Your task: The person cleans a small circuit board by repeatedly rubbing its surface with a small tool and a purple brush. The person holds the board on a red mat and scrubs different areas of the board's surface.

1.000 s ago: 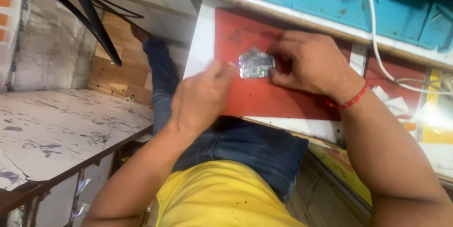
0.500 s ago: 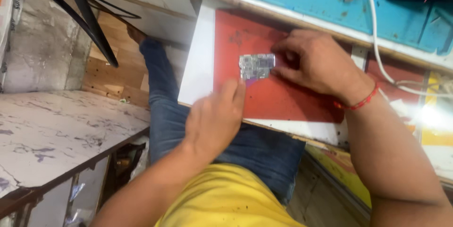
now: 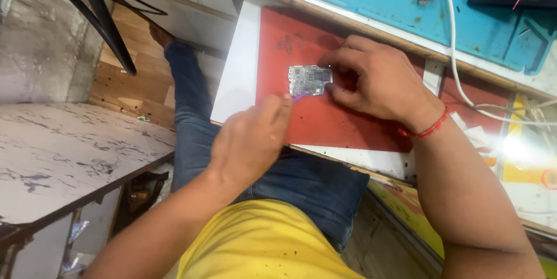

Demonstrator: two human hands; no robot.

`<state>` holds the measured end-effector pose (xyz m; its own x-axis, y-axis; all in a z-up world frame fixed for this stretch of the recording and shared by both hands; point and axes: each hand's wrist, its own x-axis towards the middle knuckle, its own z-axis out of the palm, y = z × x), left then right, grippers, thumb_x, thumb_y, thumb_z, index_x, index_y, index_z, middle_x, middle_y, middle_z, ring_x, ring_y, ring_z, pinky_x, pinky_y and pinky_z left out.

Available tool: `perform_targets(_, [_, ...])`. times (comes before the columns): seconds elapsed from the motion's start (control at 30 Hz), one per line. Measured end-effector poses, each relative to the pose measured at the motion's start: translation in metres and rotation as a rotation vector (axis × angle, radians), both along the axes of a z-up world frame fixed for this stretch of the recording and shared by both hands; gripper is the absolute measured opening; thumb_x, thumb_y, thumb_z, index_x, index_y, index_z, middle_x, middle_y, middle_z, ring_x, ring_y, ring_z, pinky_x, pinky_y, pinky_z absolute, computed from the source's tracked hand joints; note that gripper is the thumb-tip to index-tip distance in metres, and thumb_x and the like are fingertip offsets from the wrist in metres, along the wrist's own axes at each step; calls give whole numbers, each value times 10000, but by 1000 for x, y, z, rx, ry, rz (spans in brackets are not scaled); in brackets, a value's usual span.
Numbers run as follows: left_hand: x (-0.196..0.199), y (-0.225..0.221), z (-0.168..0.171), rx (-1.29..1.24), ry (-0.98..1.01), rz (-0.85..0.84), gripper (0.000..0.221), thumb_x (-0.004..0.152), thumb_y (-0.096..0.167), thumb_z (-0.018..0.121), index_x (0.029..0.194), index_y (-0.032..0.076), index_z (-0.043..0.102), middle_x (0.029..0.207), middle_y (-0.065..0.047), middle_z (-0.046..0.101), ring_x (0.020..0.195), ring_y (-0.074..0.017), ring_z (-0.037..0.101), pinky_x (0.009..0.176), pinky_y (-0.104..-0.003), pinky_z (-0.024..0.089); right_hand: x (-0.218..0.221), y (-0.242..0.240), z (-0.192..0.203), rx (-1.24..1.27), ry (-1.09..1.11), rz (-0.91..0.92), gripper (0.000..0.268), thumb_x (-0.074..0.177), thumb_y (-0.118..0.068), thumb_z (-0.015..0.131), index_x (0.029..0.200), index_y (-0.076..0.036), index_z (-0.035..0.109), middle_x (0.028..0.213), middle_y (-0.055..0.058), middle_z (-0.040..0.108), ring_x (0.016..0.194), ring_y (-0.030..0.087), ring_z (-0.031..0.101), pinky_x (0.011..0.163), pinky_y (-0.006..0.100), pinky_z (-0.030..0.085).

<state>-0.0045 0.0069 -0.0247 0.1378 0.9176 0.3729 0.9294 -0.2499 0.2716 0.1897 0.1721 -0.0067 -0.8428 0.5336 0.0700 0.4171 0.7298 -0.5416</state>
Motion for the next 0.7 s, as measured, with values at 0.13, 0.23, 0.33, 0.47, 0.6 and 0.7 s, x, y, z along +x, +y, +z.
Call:
perform_targets(0.13, [-8,-16,-1,-128,22,54,282,932,47,623,1202,13,697,877,-89,576,619,-240,652,508,-374,526,3,-18,-7,42,-61,2,390,764,-204,772,1135,-94,724,979,96,659,817,314,675,688,437,542])
perform_targets(0.23, [-15,-10,-5,-86,-1,18,265,926,52,623,1178,26,703,879,-86,588,625,-249,652,521,-391,529,-4,-11,1,110,-52,26,439,751,-279,798,1141,-93,722,997,101,651,877,333,666,693,446,539])
perform_targets(0.33, [-18,-18,-10,-84,-35,39,266,925,55,623,1177,54,711,889,-81,601,642,-262,653,531,-392,524,-3,-21,-2,112,-29,34,449,780,-309,811,1172,-105,728,1028,94,642,945,327,651,736,441,538])
perform_targets(0.47, [-25,-4,-5,-65,-34,-8,263,918,68,633,1169,66,714,869,-85,592,642,-263,656,536,-395,523,-1,-16,-6,58,-47,-26,401,785,-292,822,1138,-119,739,1001,75,644,958,308,644,730,423,540])
perform_targets(0.6, [-30,-4,5,-63,6,-157,222,972,58,640,1186,38,698,863,-64,583,647,-242,664,560,-399,537,-5,-19,-11,63,-41,-44,418,767,-280,821,1137,-107,736,1014,82,644,954,304,643,762,430,542])
perform_targets(0.7, [-38,-1,10,-139,-41,7,269,903,101,668,1167,75,710,850,-87,594,611,-269,655,494,-390,520,-5,-24,-11,64,-20,-45,439,738,-286,819,1130,-105,740,1020,83,648,966,301,647,767,424,548])
